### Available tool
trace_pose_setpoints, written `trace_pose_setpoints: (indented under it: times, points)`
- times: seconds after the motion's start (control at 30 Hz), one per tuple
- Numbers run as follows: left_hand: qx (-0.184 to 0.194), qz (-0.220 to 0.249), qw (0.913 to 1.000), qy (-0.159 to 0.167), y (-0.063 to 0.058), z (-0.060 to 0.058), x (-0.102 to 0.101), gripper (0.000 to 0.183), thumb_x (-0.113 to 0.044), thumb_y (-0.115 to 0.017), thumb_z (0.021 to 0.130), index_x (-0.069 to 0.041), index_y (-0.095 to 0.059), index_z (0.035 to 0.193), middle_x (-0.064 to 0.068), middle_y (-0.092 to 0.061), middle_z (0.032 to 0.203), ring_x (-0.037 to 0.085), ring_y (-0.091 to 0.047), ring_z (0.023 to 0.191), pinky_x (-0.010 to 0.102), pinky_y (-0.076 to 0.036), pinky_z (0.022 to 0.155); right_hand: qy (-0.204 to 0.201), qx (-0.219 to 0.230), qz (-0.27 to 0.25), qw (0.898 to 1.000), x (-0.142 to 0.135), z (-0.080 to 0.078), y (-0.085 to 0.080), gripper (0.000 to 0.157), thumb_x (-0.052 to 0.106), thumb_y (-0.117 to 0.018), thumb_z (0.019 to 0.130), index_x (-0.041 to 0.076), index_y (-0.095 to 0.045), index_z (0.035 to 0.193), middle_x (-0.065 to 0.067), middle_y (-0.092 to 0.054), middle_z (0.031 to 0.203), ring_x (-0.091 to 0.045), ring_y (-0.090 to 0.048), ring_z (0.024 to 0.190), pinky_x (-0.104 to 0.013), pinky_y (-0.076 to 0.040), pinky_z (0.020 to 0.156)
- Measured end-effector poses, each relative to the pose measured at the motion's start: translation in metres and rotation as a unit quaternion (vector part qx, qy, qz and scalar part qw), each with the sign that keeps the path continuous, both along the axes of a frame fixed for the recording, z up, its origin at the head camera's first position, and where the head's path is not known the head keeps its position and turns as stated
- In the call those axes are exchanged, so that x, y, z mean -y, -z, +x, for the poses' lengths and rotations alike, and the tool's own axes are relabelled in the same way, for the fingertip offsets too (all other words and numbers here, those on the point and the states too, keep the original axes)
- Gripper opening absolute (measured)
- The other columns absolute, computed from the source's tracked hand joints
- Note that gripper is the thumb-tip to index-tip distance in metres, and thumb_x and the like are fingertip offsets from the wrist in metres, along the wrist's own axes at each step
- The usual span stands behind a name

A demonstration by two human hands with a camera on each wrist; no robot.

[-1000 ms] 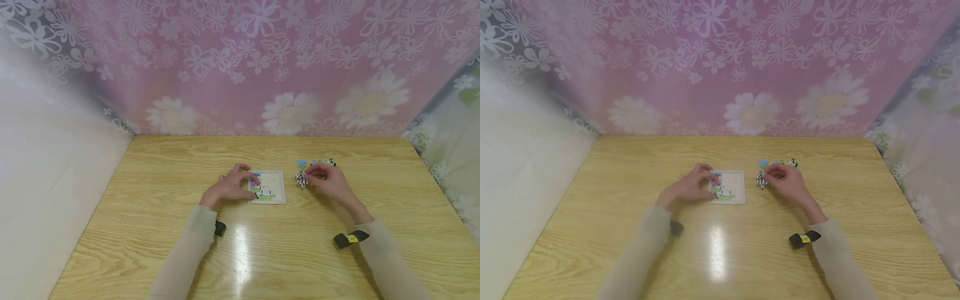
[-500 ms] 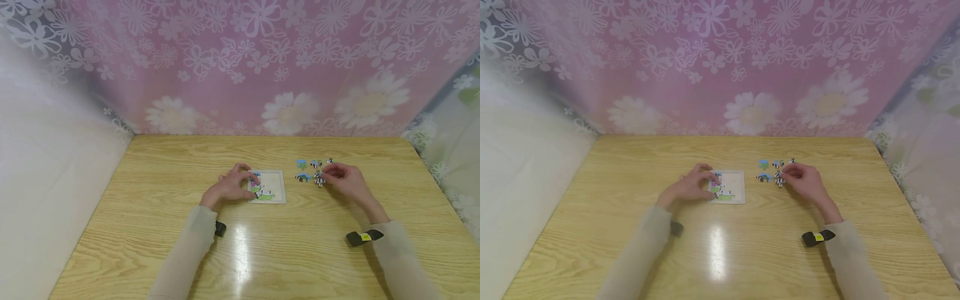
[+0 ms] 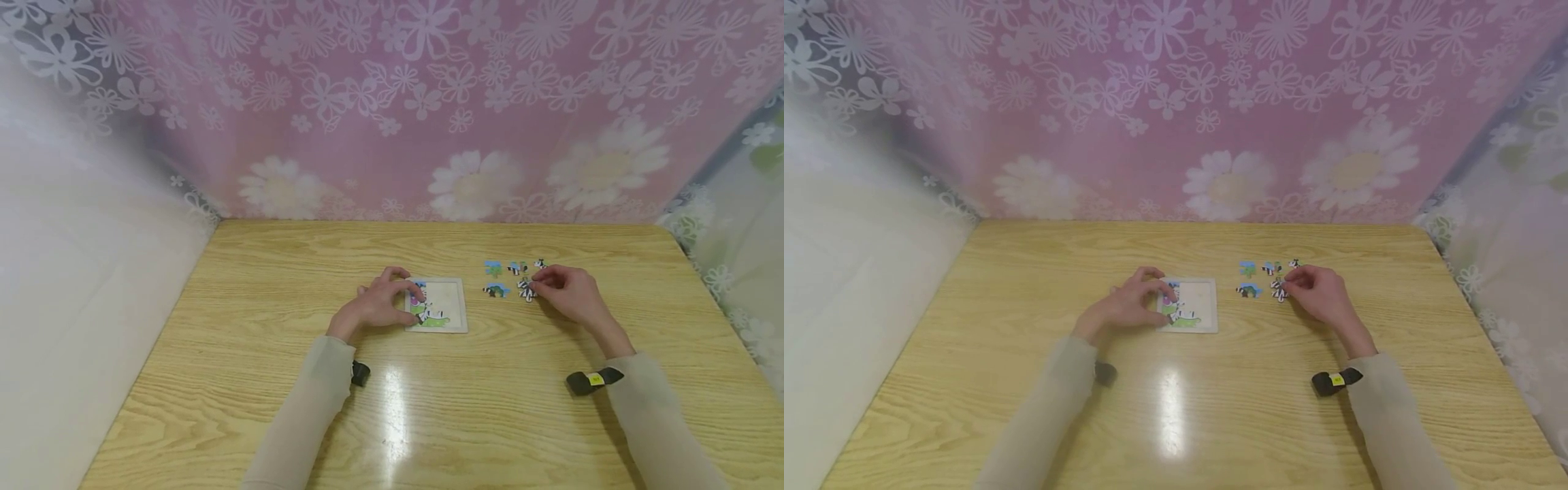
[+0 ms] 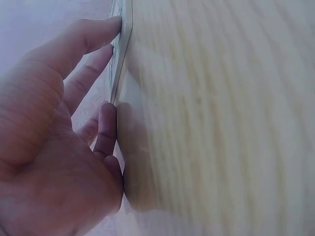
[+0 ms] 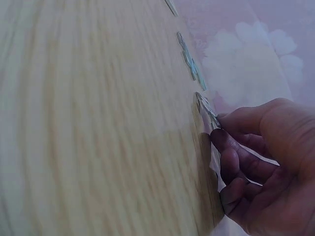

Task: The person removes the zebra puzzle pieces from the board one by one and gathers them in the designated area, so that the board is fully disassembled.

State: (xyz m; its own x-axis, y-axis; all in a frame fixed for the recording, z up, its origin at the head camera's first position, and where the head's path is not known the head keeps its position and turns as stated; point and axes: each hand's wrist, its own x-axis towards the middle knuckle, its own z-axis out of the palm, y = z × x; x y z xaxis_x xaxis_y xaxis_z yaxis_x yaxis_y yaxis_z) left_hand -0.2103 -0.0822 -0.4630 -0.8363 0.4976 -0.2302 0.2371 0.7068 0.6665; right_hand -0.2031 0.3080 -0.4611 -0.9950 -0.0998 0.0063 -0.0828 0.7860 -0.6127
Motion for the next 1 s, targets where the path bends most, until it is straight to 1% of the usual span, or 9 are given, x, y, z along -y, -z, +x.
trace_pose_setpoints:
  times: [0.27,0.4,0.5,0.67,0.8,0.9,1.0]
  points:
    - [-0.005,0.002,1.0000,0.003,-0.002,0.001,0.001,0.029,-0.035,-0.081,0.087,-0.037,-0.069,0.114,-0.001,-0.031,0.160,0.037,-0.038,0.142,0.062,-0.023,0.103,0.000,-0.006,0.003,1.000,0.001,-0.001,0.000,0.027,0.031,-0.068,0.099,0.005,-0.072,0.108,-0.014,-0.074,0.098,-0.019,-0.064,0.083,-0.028,-0.048,0.071]
    - [-0.002,0.007,1.0000,0.004,-0.003,0.001,0.001,0.029,-0.034,-0.081,0.087,-0.036,-0.069,0.114,-0.001,-0.031,0.160,0.038,-0.038,0.142,0.063,-0.022,0.104,0.001,-0.014,0.004,1.000,0.002,0.001,-0.001,0.029,0.033,-0.067,0.099,0.007,-0.073,0.110,-0.014,-0.074,0.100,-0.019,-0.066,0.086,-0.027,-0.049,0.072]
    - [-0.001,0.006,1.0000,0.004,-0.003,0.001,0.001,0.029,-0.034,-0.081,0.087,-0.036,-0.069,0.114,0.000,-0.031,0.160,0.038,-0.039,0.142,0.064,-0.022,0.104,-0.007,-0.019,-0.006,1.000,0.007,0.004,-0.004,0.030,0.034,-0.066,0.100,0.008,-0.073,0.112,-0.015,-0.074,0.103,-0.018,-0.067,0.086,-0.025,-0.051,0.070]
    - [-0.006,0.007,0.9999,0.004,-0.002,0.002,0.002,0.029,-0.035,-0.081,0.088,-0.035,-0.069,0.114,0.000,-0.031,0.161,0.039,-0.038,0.144,0.067,-0.020,0.107,-0.032,-0.013,-0.028,0.999,0.020,0.012,-0.011,0.031,0.036,-0.065,0.100,0.010,-0.073,0.115,-0.013,-0.074,0.104,-0.020,-0.066,0.088,-0.026,-0.052,0.069]
    - [-0.012,0.020,0.9997,0.004,-0.001,0.004,0.003,0.030,-0.035,-0.081,0.089,-0.033,-0.070,0.116,0.002,-0.030,0.162,0.039,-0.037,0.146,0.067,-0.018,0.109,-0.051,-0.003,-0.032,0.998,0.033,0.017,-0.011,0.029,0.036,-0.066,0.100,0.012,-0.073,0.114,-0.009,-0.073,0.102,-0.020,-0.065,0.089,-0.027,-0.051,0.070]
    - [-0.017,0.023,0.9996,-0.001,0.000,0.007,0.003,0.032,-0.035,-0.081,0.089,-0.033,-0.070,0.118,0.005,-0.033,0.158,0.033,-0.037,0.145,0.063,-0.020,0.107,-0.071,0.001,-0.038,0.997,0.045,0.020,-0.009,0.025,0.033,-0.068,0.099,0.012,-0.073,0.112,-0.007,-0.072,0.098,-0.018,-0.064,0.087,-0.027,-0.051,0.071]
    - [-0.024,0.015,0.9996,-0.007,0.002,0.007,0.003,0.033,-0.037,-0.081,0.089,-0.033,-0.069,0.120,0.005,-0.042,0.145,0.027,-0.042,0.134,0.056,-0.024,0.103,-0.095,0.002,-0.049,0.994,0.058,0.022,-0.008,0.022,0.028,-0.069,0.098,0.011,-0.074,0.111,-0.006,-0.072,0.097,-0.016,-0.063,0.085,-0.026,-0.051,0.072]
